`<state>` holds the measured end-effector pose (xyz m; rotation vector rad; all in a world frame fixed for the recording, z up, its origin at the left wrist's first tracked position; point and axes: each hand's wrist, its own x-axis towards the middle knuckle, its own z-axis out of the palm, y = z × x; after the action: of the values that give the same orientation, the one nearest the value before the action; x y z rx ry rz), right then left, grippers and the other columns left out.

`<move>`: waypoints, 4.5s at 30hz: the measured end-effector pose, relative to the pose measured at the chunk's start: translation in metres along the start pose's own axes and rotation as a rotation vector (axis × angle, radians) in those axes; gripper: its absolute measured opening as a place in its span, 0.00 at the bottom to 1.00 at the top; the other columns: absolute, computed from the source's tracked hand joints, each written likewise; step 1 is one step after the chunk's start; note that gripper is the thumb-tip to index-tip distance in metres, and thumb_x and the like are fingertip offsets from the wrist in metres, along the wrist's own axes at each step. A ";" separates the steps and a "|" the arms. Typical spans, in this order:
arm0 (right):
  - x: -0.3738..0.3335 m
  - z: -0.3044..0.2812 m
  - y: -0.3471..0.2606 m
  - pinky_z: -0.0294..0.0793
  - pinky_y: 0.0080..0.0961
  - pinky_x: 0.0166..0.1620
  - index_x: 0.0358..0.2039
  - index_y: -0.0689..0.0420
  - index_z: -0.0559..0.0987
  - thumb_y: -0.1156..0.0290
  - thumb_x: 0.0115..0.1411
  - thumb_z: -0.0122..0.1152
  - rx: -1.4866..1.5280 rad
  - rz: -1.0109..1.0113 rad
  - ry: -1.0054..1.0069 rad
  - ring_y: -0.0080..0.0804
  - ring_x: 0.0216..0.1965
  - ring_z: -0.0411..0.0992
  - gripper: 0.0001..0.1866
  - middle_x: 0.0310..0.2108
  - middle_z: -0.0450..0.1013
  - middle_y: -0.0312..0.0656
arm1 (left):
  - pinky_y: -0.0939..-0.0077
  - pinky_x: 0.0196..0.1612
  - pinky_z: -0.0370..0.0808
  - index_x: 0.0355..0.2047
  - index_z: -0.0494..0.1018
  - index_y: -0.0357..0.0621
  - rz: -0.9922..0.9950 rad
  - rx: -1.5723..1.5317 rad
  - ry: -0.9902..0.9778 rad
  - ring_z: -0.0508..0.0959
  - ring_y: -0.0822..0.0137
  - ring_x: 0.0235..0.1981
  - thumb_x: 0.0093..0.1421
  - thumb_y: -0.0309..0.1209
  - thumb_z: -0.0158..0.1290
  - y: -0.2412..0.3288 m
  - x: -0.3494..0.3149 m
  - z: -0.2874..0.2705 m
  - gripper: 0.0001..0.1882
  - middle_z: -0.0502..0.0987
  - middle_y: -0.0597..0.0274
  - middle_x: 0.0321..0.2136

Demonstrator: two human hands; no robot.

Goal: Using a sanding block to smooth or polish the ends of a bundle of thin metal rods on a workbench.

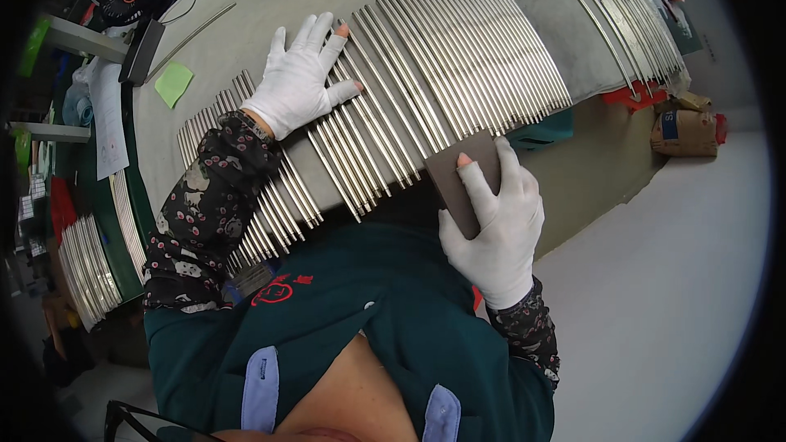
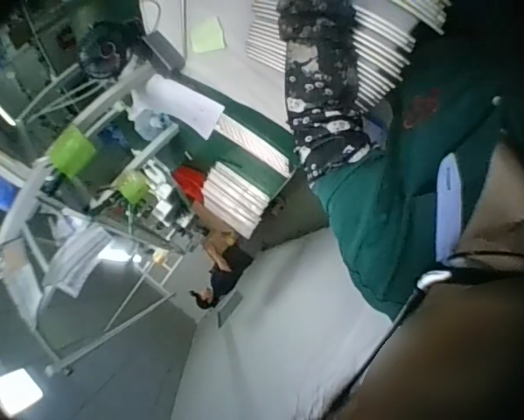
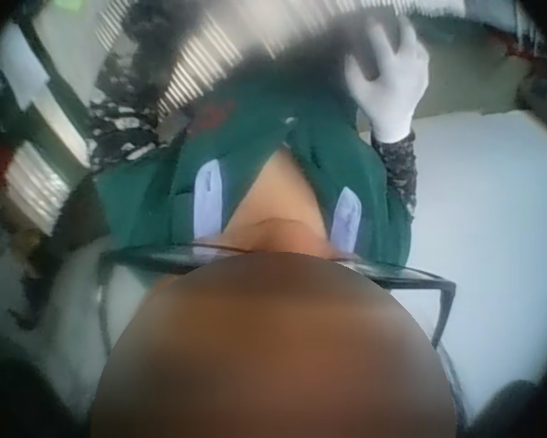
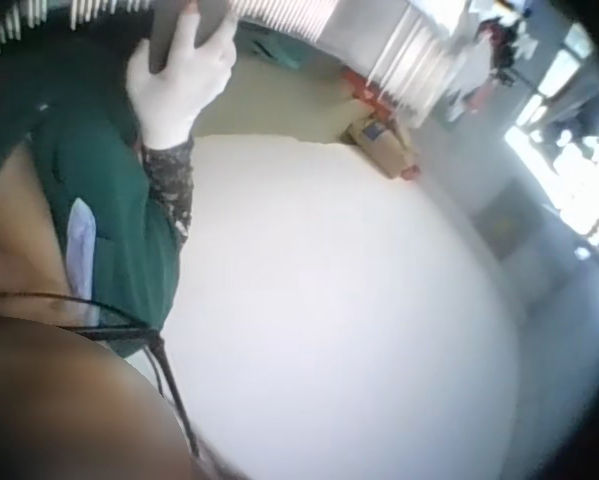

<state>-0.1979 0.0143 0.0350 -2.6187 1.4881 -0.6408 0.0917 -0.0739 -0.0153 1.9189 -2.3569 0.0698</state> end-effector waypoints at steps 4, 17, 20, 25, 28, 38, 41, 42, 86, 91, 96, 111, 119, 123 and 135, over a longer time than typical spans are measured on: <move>-0.003 0.004 0.000 0.68 0.44 0.51 0.51 0.51 0.75 0.70 0.37 0.69 0.006 0.004 -0.006 0.52 0.50 0.66 0.34 0.58 0.62 0.57 | 0.38 0.66 0.46 0.65 0.56 0.39 -0.002 0.021 -0.012 0.51 0.49 0.69 0.59 0.63 0.46 -0.004 -0.007 -0.004 0.46 0.54 0.44 0.66; -0.002 0.009 -0.019 0.70 0.41 0.45 0.52 0.49 0.74 0.67 0.37 0.70 0.031 -0.135 -0.067 0.50 0.48 0.68 0.35 0.57 0.62 0.60 | 0.40 0.67 0.46 0.65 0.58 0.41 -0.031 0.041 -0.010 0.50 0.54 0.69 0.59 0.62 0.46 -0.009 -0.019 -0.003 0.44 0.55 0.48 0.66; 0.006 0.015 -0.029 0.71 0.39 0.42 0.52 0.49 0.74 0.65 0.38 0.70 -0.067 -0.156 -0.110 0.48 0.47 0.68 0.35 0.56 0.63 0.59 | 0.40 0.67 0.47 0.65 0.57 0.39 -0.020 0.006 -0.011 0.51 0.49 0.69 0.58 0.60 0.49 -0.005 -0.015 -0.007 0.45 0.54 0.45 0.66; 0.043 0.036 -0.040 0.72 0.37 0.38 0.51 0.51 0.75 0.64 0.41 0.69 -0.116 -0.190 -0.106 0.49 0.46 0.69 0.32 0.55 0.63 0.59 | 0.41 0.67 0.47 0.65 0.57 0.39 -0.048 -0.022 -0.088 0.50 0.50 0.69 0.59 0.59 0.50 -0.001 -0.010 -0.015 0.45 0.54 0.45 0.66; 0.014 0.016 -0.023 0.72 0.36 0.39 0.50 0.51 0.75 0.65 0.42 0.68 -0.086 -0.219 -0.136 0.49 0.47 0.69 0.30 0.55 0.63 0.60 | 0.40 0.66 0.49 0.64 0.60 0.40 -0.039 0.001 0.025 0.53 0.55 0.68 0.57 0.61 0.48 -0.003 -0.014 -0.003 0.44 0.57 0.49 0.65; 0.004 0.006 -0.019 0.70 0.40 0.41 0.49 0.51 0.76 0.67 0.40 0.68 -0.087 -0.196 -0.145 0.50 0.46 0.69 0.30 0.57 0.62 0.61 | 0.41 0.66 0.48 0.65 0.57 0.38 -0.037 -0.028 -0.032 0.50 0.50 0.69 0.58 0.60 0.50 -0.002 -0.010 -0.008 0.45 0.54 0.44 0.66; -0.021 -0.008 -0.001 0.68 0.43 0.47 0.49 0.50 0.76 0.70 0.37 0.68 -0.005 -0.142 -0.074 0.52 0.47 0.69 0.32 0.58 0.62 0.60 | 0.42 0.67 0.47 0.66 0.56 0.38 -0.050 -0.019 -0.035 0.49 0.50 0.69 0.58 0.60 0.50 0.002 -0.009 -0.008 0.46 0.53 0.45 0.66; -0.024 -0.007 0.001 0.67 0.43 0.48 0.49 0.50 0.76 0.71 0.37 0.68 0.043 -0.111 -0.010 0.52 0.47 0.68 0.33 0.59 0.62 0.60 | 0.42 0.67 0.46 0.66 0.56 0.39 -0.054 -0.019 -0.029 0.49 0.51 0.70 0.58 0.60 0.49 0.002 -0.008 -0.007 0.46 0.53 0.45 0.66; 0.042 0.027 -0.015 0.72 0.39 0.40 0.49 0.51 0.76 0.63 0.42 0.68 -0.166 -0.083 -0.056 0.47 0.44 0.70 0.30 0.55 0.63 0.57 | 0.39 0.65 0.48 0.64 0.58 0.38 -0.017 0.015 0.021 0.54 0.53 0.67 0.58 0.64 0.46 0.021 0.019 -0.001 0.47 0.58 0.47 0.64; 0.027 0.013 -0.004 0.72 0.40 0.42 0.49 0.52 0.77 0.67 0.40 0.69 -0.097 -0.083 -0.095 0.49 0.45 0.69 0.31 0.54 0.64 0.58 | 0.39 0.65 0.49 0.63 0.60 0.37 -0.034 -0.011 0.025 0.54 0.51 0.67 0.57 0.62 0.50 0.023 0.018 -0.002 0.46 0.57 0.43 0.64; -0.004 -0.005 0.010 0.68 0.43 0.49 0.50 0.52 0.77 0.70 0.37 0.68 -0.065 0.046 -0.030 0.52 0.49 0.68 0.33 0.58 0.63 0.57 | 0.40 0.65 0.50 0.63 0.60 0.36 -0.005 -0.022 0.051 0.54 0.52 0.67 0.57 0.62 0.49 0.026 0.027 0.003 0.46 0.57 0.44 0.64; -0.006 -0.002 0.016 0.67 0.43 0.51 0.51 0.50 0.75 0.69 0.38 0.69 -0.051 0.058 0.001 0.52 0.51 0.66 0.34 0.59 0.62 0.57 | 0.41 0.67 0.45 0.66 0.56 0.41 -0.038 0.006 -0.048 0.51 0.53 0.69 0.59 0.65 0.43 0.040 0.051 0.002 0.46 0.54 0.48 0.67; -0.014 -0.004 0.021 0.69 0.44 0.51 0.52 0.52 0.74 0.72 0.38 0.69 -0.036 0.050 0.032 0.53 0.49 0.67 0.34 0.58 0.62 0.59 | 0.43 0.69 0.44 0.67 0.53 0.46 0.283 -0.141 0.152 0.47 0.48 0.70 0.62 0.62 0.41 0.006 0.030 -0.005 0.42 0.47 0.47 0.69; -0.016 -0.004 0.023 0.69 0.44 0.51 0.52 0.51 0.73 0.72 0.39 0.68 -0.039 0.049 0.034 0.53 0.49 0.67 0.34 0.58 0.62 0.59 | 0.43 0.68 0.47 0.69 0.48 0.50 0.464 -0.111 0.048 0.50 0.44 0.69 0.60 0.62 0.42 -0.038 -0.014 -0.019 0.44 0.46 0.45 0.69; -0.009 0.000 0.005 0.68 0.42 0.50 0.52 0.50 0.75 0.68 0.36 0.70 0.001 -0.018 -0.036 0.52 0.51 0.66 0.36 0.59 0.61 0.57 | 0.44 0.68 0.49 0.68 0.51 0.50 0.362 0.044 0.054 0.52 0.48 0.68 0.63 0.62 0.38 -0.005 0.014 0.006 0.41 0.49 0.47 0.68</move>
<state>-0.2061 0.0186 0.0304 -2.6314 1.4561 -0.5917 0.0934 -0.0896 -0.0195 1.4619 -2.6537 0.1993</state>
